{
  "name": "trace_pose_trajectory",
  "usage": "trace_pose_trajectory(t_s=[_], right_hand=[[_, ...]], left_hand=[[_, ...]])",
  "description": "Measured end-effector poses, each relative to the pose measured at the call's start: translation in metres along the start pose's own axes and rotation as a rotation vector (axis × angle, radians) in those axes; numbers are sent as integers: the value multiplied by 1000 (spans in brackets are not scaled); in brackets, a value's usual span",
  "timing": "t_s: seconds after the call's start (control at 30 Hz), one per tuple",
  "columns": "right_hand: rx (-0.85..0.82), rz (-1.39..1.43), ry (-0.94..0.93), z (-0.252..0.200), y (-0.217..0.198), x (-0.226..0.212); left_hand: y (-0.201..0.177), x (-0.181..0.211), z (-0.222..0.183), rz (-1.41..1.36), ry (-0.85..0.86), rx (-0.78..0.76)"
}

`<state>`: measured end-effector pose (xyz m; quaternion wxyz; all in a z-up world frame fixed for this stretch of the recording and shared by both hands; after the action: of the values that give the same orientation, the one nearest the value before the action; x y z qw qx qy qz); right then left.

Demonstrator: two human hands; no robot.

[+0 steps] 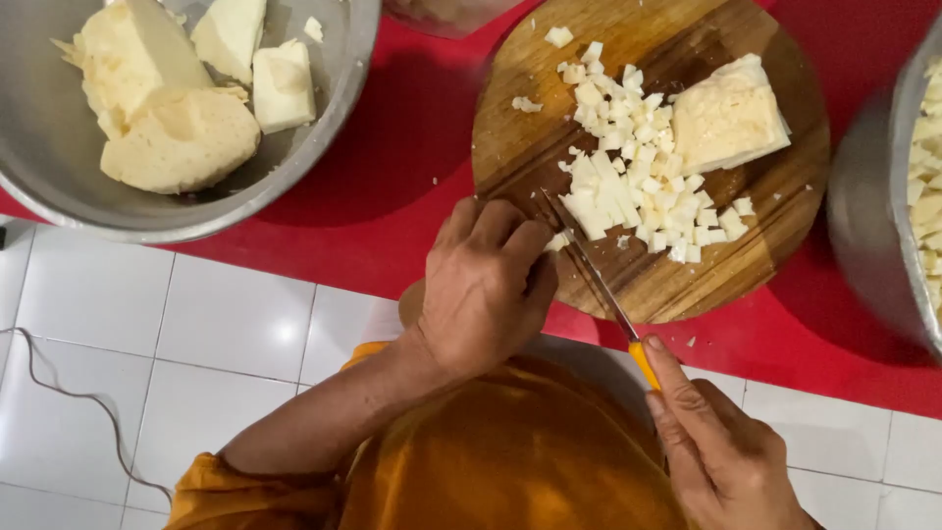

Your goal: Dicing large blocks of food into small cubes on a wooden board and transferring them to a metal bowl.

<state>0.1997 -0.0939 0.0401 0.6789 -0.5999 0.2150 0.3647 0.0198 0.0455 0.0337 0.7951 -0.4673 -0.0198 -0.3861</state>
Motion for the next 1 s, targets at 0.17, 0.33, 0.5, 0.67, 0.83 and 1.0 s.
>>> trace_pose_trajectory(t_s=[0.17,0.33,0.5,0.67,0.83,1.0], right_hand=[[-12,-61,46,-10,2,6],[-81,-207,-16,-6,11,12],[7,26,151,9,3,-2],[-10,-27,54,-1,4,-1],[-60,-123,56,-6,12,10],[-37,0,38,16,10,-4]], left_hand=[[0,1,1,-19,11,31],[1,-2,-1,-63,23,8],[-3,-7,-7,-68,-49,-25],[-3,-5,-5,-32,-44,-4],[-4,-4,-3,-65,-12,9],[-14,-2,-4,-75,-40,-21]])
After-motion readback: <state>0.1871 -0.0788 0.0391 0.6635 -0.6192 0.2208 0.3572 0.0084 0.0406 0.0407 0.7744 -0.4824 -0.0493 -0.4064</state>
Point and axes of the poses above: each hand's wrist, its own z-axis towards the middle knuckle, its own y-axis out of the palm, x = y × z, the point moved 6 cm from there along z, towards the middle knuckle, and after that the axes turned 11 degrees about z, right-handed, at the moved point
